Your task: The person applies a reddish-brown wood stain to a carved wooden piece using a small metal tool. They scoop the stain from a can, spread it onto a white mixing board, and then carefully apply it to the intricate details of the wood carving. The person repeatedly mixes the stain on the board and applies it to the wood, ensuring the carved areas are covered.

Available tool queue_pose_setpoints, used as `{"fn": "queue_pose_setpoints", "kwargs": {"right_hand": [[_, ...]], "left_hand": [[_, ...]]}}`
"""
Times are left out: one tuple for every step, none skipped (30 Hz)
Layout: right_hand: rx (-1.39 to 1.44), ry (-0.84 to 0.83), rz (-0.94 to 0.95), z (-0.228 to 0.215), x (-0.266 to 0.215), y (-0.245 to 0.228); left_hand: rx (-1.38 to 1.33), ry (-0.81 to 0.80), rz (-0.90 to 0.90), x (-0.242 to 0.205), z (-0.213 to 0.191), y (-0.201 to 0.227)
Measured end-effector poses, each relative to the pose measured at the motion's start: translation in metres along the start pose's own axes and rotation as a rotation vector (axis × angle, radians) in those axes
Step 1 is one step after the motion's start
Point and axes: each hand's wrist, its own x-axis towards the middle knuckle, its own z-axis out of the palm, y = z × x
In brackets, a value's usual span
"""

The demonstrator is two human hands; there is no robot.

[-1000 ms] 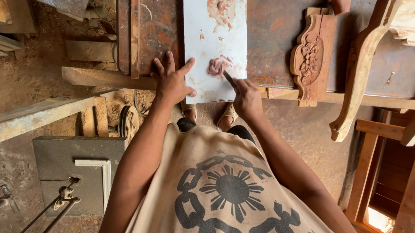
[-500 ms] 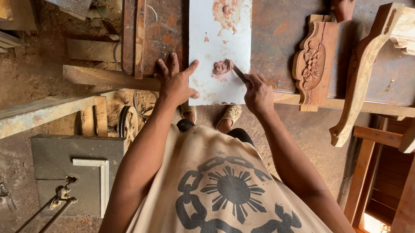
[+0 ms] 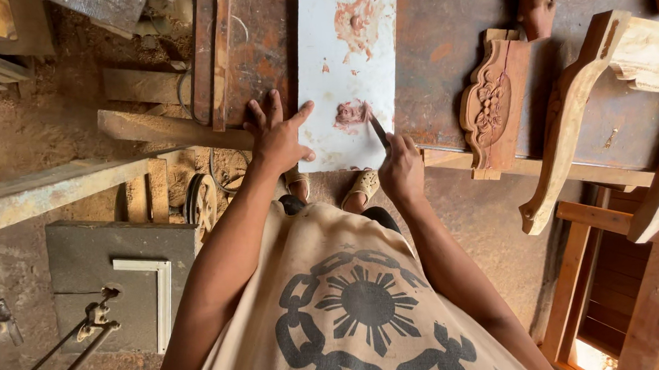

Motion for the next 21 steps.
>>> {"fn": "queue_pose_setpoints", "kwargs": {"right_hand": [[-0.026,0.021,-0.031,0.000,0.003,0.004],[-0.047,0.028,-0.063,0.002,0.003,0.005],[-0.067,0.035,-0.095,0.004,0.003,0.007],[-0.021,0.020,-0.077,0.007,-0.002,0.007],[0.025,0.007,-0.058,0.014,0.000,0.005],[0.079,0.022,-0.060,0.019,0.012,0.003],[0.054,0.002,-0.097,0.012,0.004,0.002],[0.027,-0.007,-0.143,0.003,-0.005,0.001],[-0.001,-0.016,-0.189,-0.003,-0.003,0.002],[-0.001,0.002,-0.153,-0.009,-0.002,0.006],[0.000,0.021,-0.118,-0.012,0.000,0.012],[0.009,0.018,-0.086,-0.011,-0.003,0.014],[0.013,-0.031,-0.001,-0.002,-0.006,0.011],[0.011,-0.066,0.086,0.011,-0.005,0.005],[0.009,-0.100,0.173,0.019,-0.007,0.000],[0.026,-0.049,0.074,0.023,-0.009,-0.005],[0.042,0.002,-0.026,0.024,-0.014,-0.010],[0.059,0.047,-0.124,0.021,-0.021,-0.014],[0.057,0.018,-0.141,0.013,-0.025,-0.011],[0.048,0.008,-0.154,-0.001,-0.022,-0.002],[0.039,-0.001,-0.167,-0.011,-0.017,0.006]], "left_hand": [[0.012,0.000,0.002,0.002,0.002,0.000],[0.021,-0.005,-0.010,-0.001,0.005,-0.003],[0.012,0.020,-0.003,0.003,0.004,-0.008],[0.005,0.019,0.017,0.007,0.003,-0.010],[-0.001,0.019,0.036,0.006,0.007,-0.010],[-0.005,0.010,0.026,0.004,0.007,-0.009],[-0.009,0.000,0.016,-0.003,0.008,-0.008],[-0.012,0.004,0.012,-0.001,0.003,-0.005],[-0.001,0.014,0.015,0.006,-0.004,-0.002],[-0.001,0.001,0.001,0.003,-0.002,-0.001],[0.000,-0.012,-0.012,0.001,0.001,-0.002],[-0.003,0.013,0.005,-0.002,0.003,-0.005],[-0.004,0.038,0.022,0.000,0.003,-0.007],[-0.003,0.067,0.054,0.003,0.004,-0.007],[-0.007,0.036,0.031,0.001,0.006,-0.007],[-0.008,0.014,0.014,0.002,0.005,-0.005],[-0.008,-0.008,-0.003,0.003,0.003,-0.004],[-0.019,0.009,0.005,-0.001,0.002,-0.005],[-0.029,0.026,0.013,-0.005,0.002,-0.006],[-0.034,0.046,0.041,-0.001,-0.002,-0.003],[-0.020,0.018,0.027,0.001,-0.002,0.000]]}}
